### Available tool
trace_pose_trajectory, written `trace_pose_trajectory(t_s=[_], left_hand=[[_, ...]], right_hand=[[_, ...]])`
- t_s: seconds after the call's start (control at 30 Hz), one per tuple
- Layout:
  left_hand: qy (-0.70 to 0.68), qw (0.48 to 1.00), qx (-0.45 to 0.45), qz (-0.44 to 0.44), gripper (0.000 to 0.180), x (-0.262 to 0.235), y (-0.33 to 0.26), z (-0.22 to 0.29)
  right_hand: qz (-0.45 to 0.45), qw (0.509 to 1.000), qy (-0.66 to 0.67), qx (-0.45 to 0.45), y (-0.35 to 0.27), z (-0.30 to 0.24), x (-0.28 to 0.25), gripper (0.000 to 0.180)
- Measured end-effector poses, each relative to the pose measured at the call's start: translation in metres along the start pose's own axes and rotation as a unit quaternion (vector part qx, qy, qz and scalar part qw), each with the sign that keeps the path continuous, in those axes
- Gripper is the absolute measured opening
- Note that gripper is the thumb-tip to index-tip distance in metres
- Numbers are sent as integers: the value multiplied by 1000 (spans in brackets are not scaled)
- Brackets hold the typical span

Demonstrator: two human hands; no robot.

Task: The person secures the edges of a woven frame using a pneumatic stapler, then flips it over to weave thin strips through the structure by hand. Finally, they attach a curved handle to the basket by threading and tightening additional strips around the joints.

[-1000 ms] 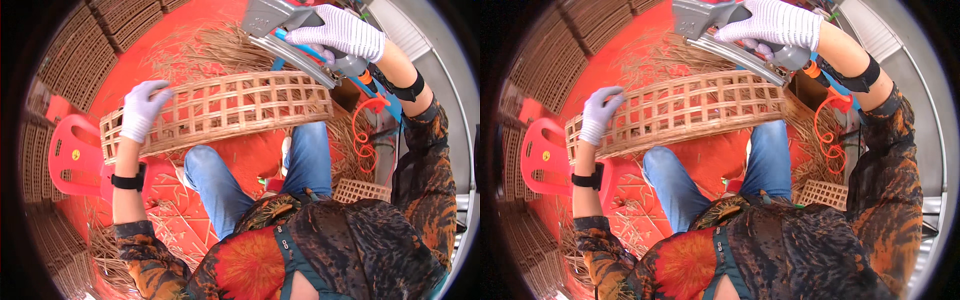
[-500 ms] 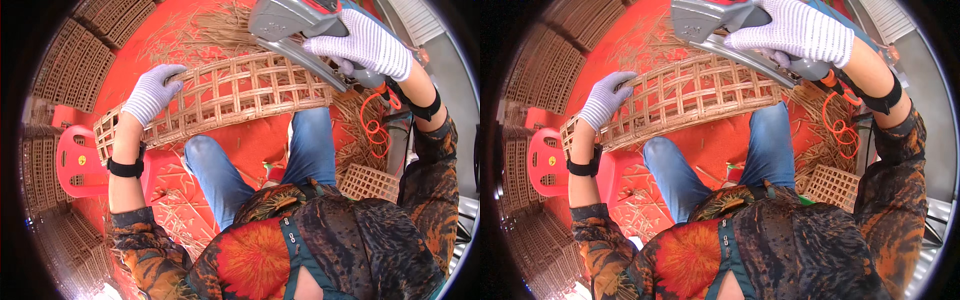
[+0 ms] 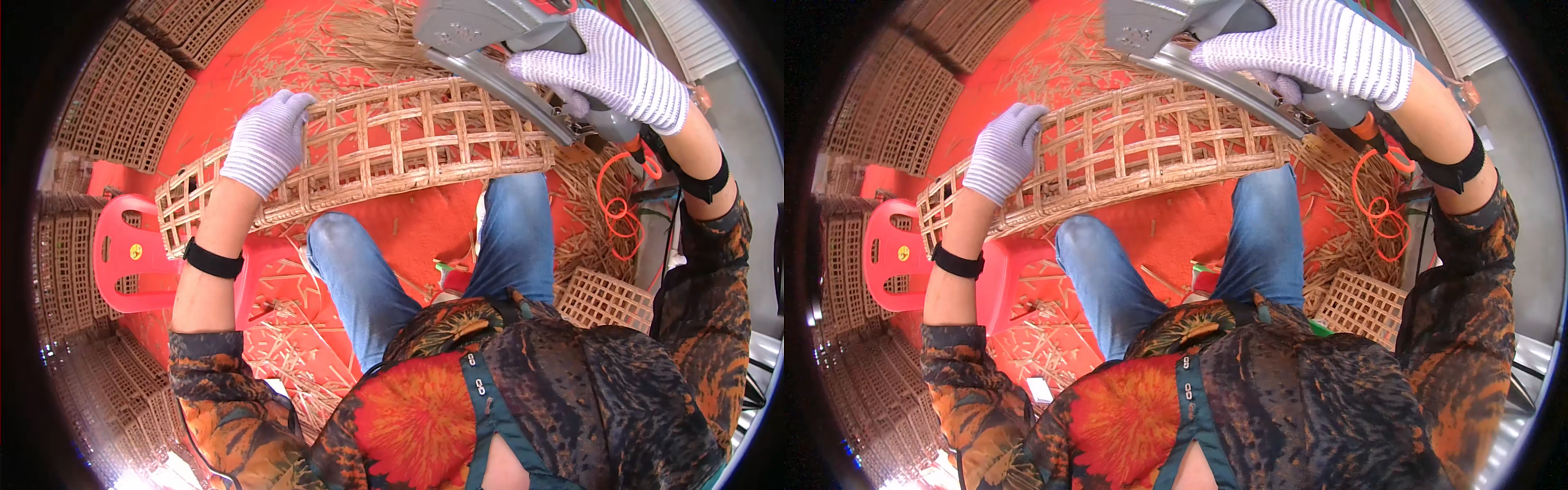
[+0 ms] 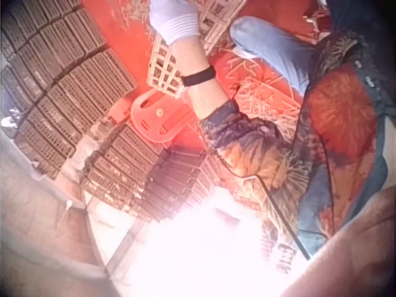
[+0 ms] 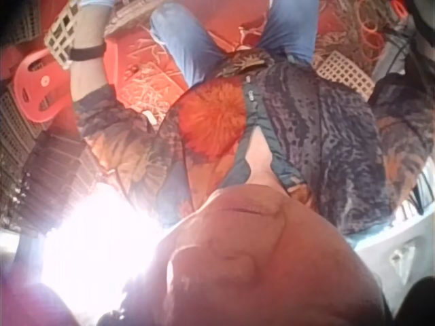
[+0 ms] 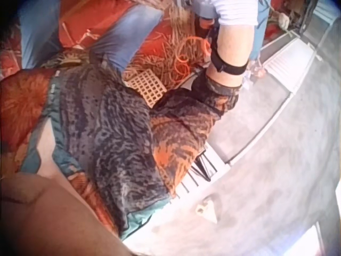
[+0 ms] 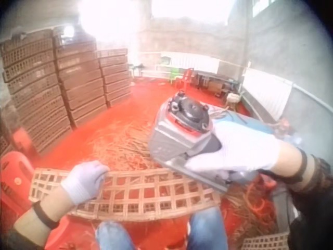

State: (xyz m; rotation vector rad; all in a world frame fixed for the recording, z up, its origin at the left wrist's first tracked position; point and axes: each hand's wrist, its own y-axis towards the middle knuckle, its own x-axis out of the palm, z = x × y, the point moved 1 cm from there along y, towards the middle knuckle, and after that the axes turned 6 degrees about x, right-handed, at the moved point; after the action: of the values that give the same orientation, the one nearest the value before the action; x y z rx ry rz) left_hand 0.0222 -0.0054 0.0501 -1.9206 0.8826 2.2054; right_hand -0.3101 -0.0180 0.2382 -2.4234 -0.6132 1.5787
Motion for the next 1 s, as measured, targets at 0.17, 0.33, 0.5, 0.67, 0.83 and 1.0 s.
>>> trace_pose_trajectory(t_s=[0.17,0.33,0.5,0.67,0.83,1.0], left_hand=[[-14,999,-27,17,15,-2,3,2],[-39,993,-102,-36,20,2,20,17],[-148,985,-76,-33,29,12,49,51],[-72,995,-28,-59,31,13,64,60],[-138,987,-65,-50,25,11,63,58],[-220,966,-122,-57,25,10,60,58]], right_hand=[[-301,873,384,15,13,4,2,52],[-404,774,485,56,15,17,2,50],[-160,918,214,-292,14,11,-4,47],[-109,989,-11,-96,25,1,6,40],[-42,985,-104,-130,29,-3,11,43],[-21,979,-130,-157,27,-12,15,43]])
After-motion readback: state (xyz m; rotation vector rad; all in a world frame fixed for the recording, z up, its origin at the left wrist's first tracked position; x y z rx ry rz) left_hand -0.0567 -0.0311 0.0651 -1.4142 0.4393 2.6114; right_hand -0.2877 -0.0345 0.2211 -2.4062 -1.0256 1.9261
